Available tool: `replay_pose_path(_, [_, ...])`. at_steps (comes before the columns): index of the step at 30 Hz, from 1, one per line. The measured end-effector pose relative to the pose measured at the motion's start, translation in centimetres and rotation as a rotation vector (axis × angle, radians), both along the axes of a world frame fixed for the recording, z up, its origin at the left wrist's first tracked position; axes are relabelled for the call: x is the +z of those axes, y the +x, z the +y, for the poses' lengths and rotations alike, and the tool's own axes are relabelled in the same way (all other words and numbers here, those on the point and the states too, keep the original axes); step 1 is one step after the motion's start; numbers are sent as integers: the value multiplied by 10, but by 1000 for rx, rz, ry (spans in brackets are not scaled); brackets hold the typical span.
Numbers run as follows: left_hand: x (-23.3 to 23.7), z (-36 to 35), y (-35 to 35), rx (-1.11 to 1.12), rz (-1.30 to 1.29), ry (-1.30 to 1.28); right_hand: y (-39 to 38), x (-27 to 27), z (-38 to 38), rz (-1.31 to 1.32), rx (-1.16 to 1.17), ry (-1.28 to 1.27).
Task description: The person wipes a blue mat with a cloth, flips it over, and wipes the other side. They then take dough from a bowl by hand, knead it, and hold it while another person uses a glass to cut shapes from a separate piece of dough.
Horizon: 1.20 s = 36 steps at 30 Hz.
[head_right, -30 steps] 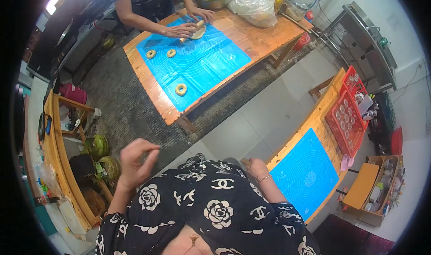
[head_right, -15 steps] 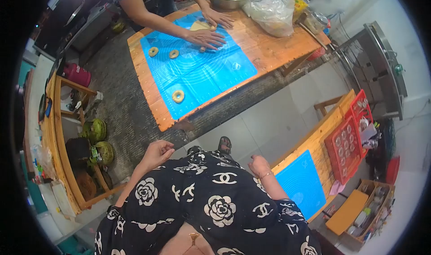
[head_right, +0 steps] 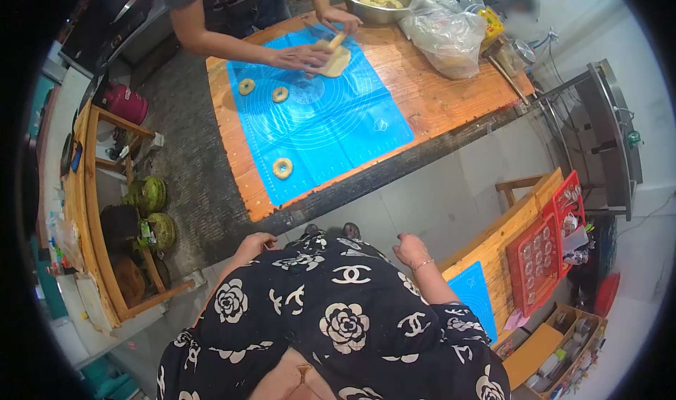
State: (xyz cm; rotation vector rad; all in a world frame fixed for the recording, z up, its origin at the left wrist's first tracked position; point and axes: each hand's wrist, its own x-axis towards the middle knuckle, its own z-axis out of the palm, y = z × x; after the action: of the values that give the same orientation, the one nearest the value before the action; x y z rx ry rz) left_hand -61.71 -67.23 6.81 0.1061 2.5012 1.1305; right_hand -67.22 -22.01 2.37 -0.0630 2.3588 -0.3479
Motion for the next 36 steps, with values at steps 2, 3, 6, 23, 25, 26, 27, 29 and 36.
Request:
replay_pose_path(2, [-9,-13,-9,-16,11,-37,-11,4,-13,22,3,-28])
replay_pose_path(3, [3,-18,-14,11,-27,-66,-9,5,-21,16,-1,-57])
replay_pose_path(6, [19,-31,-23,129,-99,-127,-11,3,-36,-28,-4,-75])
replay_pose_path(23, [44,41,-63,59,-305,-299,-79,12,44,-129,1,3])
replay_pose_path(25, [55,62,-77,127,-278,-285,-101,10,67,-104,38,-7])
replay_pose_path(26, [58,74,-85,152,-288,-265,-113,10,80,-90,58,-11])
replay_pose_path(27, [60,86,-93,178,-296,-243,-126,10,92,-78,71,-7])
replay_pose_path(29, [60,110,-106,208,-292,-219,-153,9,115,-55,95,-3])
replay_pose_path(36, [33,163,-113,217,-351,-148,-220,14,158,8,120,56])
